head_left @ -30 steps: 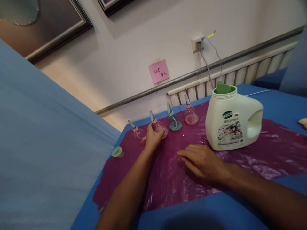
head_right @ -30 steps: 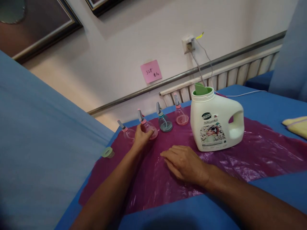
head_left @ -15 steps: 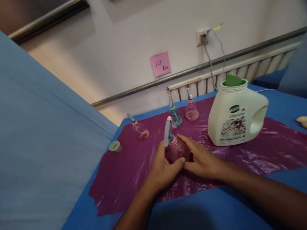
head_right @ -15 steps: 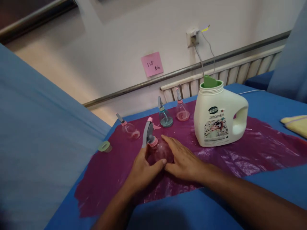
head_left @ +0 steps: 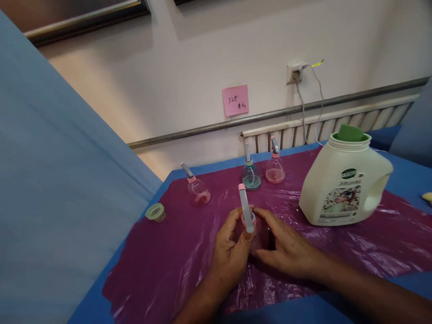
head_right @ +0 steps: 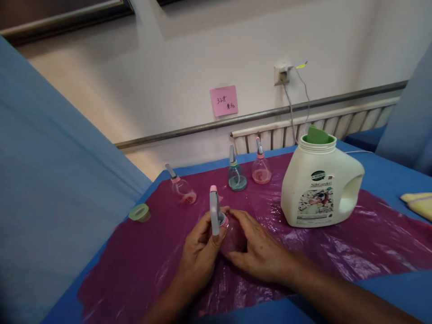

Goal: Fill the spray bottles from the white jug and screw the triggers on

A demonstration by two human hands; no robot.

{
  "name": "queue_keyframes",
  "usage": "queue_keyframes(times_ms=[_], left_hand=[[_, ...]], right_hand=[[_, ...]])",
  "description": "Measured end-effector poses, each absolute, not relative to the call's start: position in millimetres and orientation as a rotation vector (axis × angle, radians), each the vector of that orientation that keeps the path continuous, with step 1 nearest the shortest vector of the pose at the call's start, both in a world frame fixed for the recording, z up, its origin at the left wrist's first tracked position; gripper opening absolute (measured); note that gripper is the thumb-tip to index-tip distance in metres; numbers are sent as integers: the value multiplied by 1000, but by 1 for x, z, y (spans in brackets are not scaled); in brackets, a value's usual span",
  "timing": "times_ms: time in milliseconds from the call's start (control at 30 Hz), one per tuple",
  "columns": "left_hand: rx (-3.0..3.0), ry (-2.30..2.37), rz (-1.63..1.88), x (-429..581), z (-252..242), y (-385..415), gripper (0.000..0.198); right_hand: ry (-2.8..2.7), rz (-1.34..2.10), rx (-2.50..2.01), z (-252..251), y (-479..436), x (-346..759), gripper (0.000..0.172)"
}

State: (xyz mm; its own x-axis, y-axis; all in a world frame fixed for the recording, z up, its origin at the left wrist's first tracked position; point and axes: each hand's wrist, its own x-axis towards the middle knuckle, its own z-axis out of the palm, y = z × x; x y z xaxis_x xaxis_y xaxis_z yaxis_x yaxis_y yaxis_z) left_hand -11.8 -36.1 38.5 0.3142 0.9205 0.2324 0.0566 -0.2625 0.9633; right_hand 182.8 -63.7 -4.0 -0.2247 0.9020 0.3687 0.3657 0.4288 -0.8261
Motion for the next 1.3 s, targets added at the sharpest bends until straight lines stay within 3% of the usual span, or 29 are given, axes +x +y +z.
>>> queue_keyframes(times_ms=[300,533,733,867,1000,1100,1300], left_hand=[[1521,899,1121,-4,38,-38,54],[1451,857,1204,3,33,-36,37],[1381,878,1270,11,31,-31,47],[1485,797,1189,7,35,-35,39],[1437,887,1288,10,29,-31,31],[1434,923,1272,12,24,-29,44],[1672,1090,1057,6,28,-38,60]], right_hand=[[-1767,775,-1080,-11,-61,183,90],[-1735,778,-1172,-6,-61,186,90],[-1723,771,-1192,-6,-62,183,82],[-1715,760,-1250,-7,-63,183,83],[-1737,736,-1260,-4,-65,184,71],[-1722,732,-1281,-3,-65,183,67],[-1735,694,-1169,-9,-63,184,78]])
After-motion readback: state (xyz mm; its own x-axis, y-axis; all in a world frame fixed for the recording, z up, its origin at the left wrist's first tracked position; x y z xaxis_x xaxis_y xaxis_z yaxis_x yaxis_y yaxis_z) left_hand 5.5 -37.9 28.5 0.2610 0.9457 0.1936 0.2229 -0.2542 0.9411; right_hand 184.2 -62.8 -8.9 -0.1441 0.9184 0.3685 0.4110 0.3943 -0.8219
